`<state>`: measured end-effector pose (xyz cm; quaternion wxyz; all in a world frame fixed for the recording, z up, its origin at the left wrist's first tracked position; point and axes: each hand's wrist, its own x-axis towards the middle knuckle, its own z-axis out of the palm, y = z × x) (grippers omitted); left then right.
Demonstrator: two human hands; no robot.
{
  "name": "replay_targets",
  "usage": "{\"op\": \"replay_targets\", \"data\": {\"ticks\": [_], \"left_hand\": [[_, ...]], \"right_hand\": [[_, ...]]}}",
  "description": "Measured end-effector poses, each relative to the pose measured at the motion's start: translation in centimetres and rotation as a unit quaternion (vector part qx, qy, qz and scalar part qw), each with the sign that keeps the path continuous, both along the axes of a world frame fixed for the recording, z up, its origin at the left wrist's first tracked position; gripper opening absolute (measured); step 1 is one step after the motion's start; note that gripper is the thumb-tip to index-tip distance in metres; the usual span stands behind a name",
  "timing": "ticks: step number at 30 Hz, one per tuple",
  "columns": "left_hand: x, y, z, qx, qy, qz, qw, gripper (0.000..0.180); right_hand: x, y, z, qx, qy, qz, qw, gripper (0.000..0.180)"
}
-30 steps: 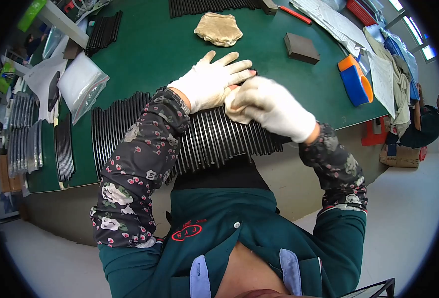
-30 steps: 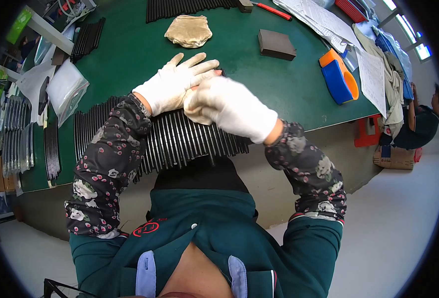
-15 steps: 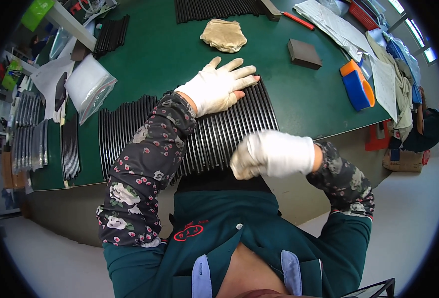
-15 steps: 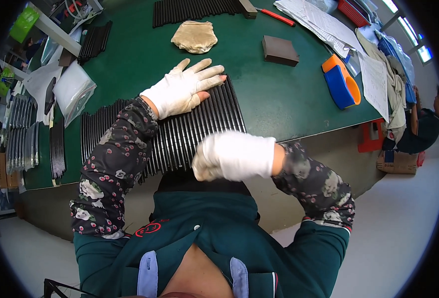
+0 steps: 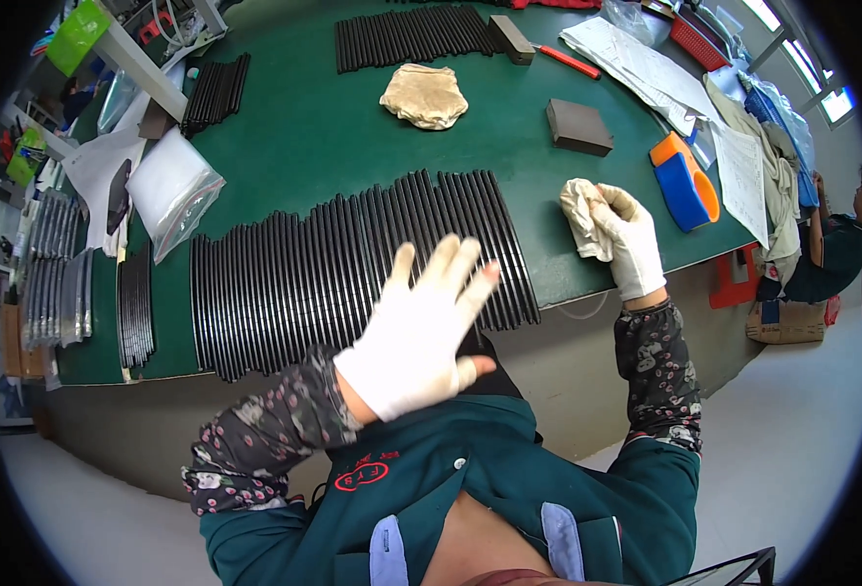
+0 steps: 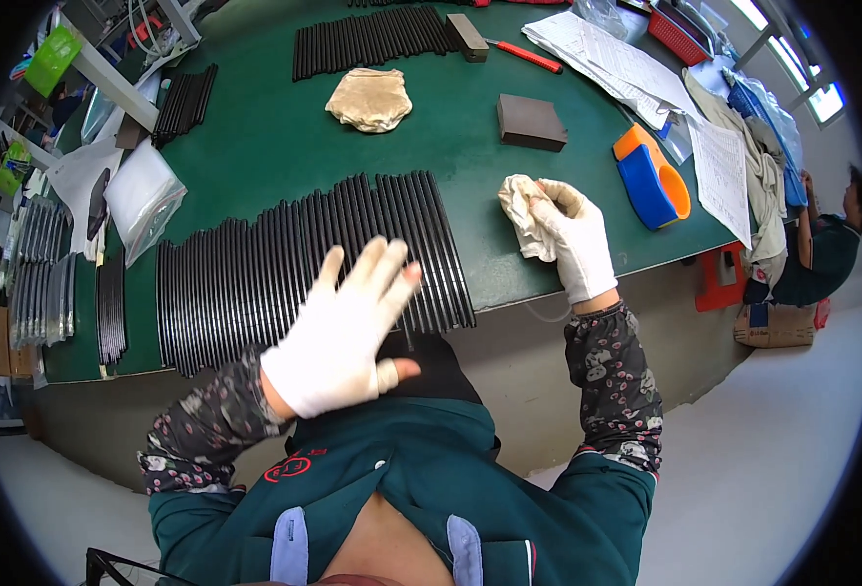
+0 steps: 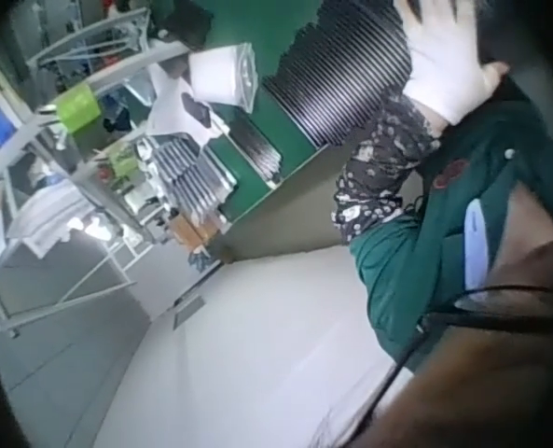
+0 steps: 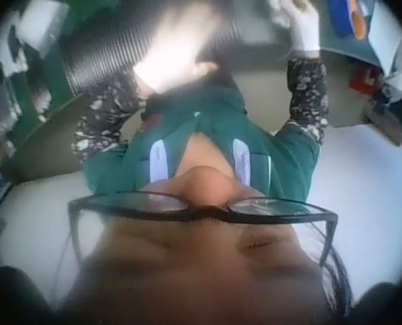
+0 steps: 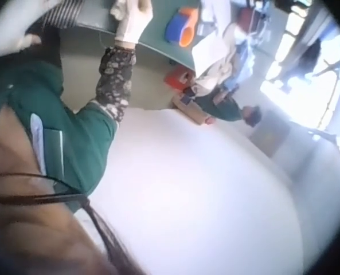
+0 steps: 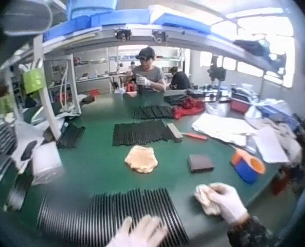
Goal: Wiping and inspecting thin black rods on a manufacturing workbench.
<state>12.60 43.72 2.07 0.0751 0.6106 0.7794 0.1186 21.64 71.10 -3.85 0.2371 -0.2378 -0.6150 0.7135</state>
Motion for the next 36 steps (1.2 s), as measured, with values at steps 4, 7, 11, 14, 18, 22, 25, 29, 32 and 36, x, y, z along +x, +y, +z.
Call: {"op": "replay_targets", "data": {"ticks": [4, 7, 11, 14, 18, 22, 25, 29, 32, 36], "left_hand": [[1.8, -0.2, -1.9, 0.043, 0.006, 0.044, 0.998, 0.091], [1.8, 0.3, -2.9, 0.049, 0.023, 0.076, 0.996, 0.088], [1.4, 0.8, -3.1, 0.075, 0.024, 0.079, 0.994, 0.082], [1.5, 1.1, -3.0, 0.061, 0.052, 0.083, 0.993, 0.079], [2.7, 2.1, -1.7, 0.096, -0.003, 0.012, 0.995, 0.074], [2.8, 3.4, -4.0, 0.098, -0.015, -0.053, 0.994, 0.069], [3.1, 2.9, -4.8, 0.112, -0.066, -0.055, 0.990, 0.069], [3.0, 3.2, -3.4, 0.066, -0.022, -0.058, 0.996, 0.077], [3.2, 2.9, -3.4, 0.066, -0.020, -0.059, 0.996, 0.079], [2.9, 2.8, -3.4, 0.068, -0.037, -0.052, 0.996, 0.082]], "right_hand": [[-0.3, -0.5, 0.2, 0.021, -0.012, 0.037, 0.999, 0.026], [-0.1, -1.1, 0.3, 0.043, -0.011, 0.025, 0.999, 0.024], [0.1, -0.8, 0.0, 0.065, 0.003, 0.032, 0.997, 0.023], [0.0, -0.9, 0.1, 0.068, -0.021, 0.050, 0.996, 0.023], [-0.2, -1.3, 0.5, 0.153, -0.034, 0.057, 0.986, 0.019], [-0.9, -3.7, 3.1, 0.302, 0.001, 0.219, 0.928, 0.011], [-2.7, -5.6, 3.4, 0.469, 0.077, 0.353, 0.806, 0.015], [-6.9, -5.2, 1.8, 0.515, 0.095, 0.322, 0.788, 0.012], [-11.7, -4.2, 0.7, 0.564, 0.085, 0.227, 0.789, 0.009], [-10.3, -5.6, 1.7, 0.576, 0.093, 0.270, 0.766, 0.009]]}}
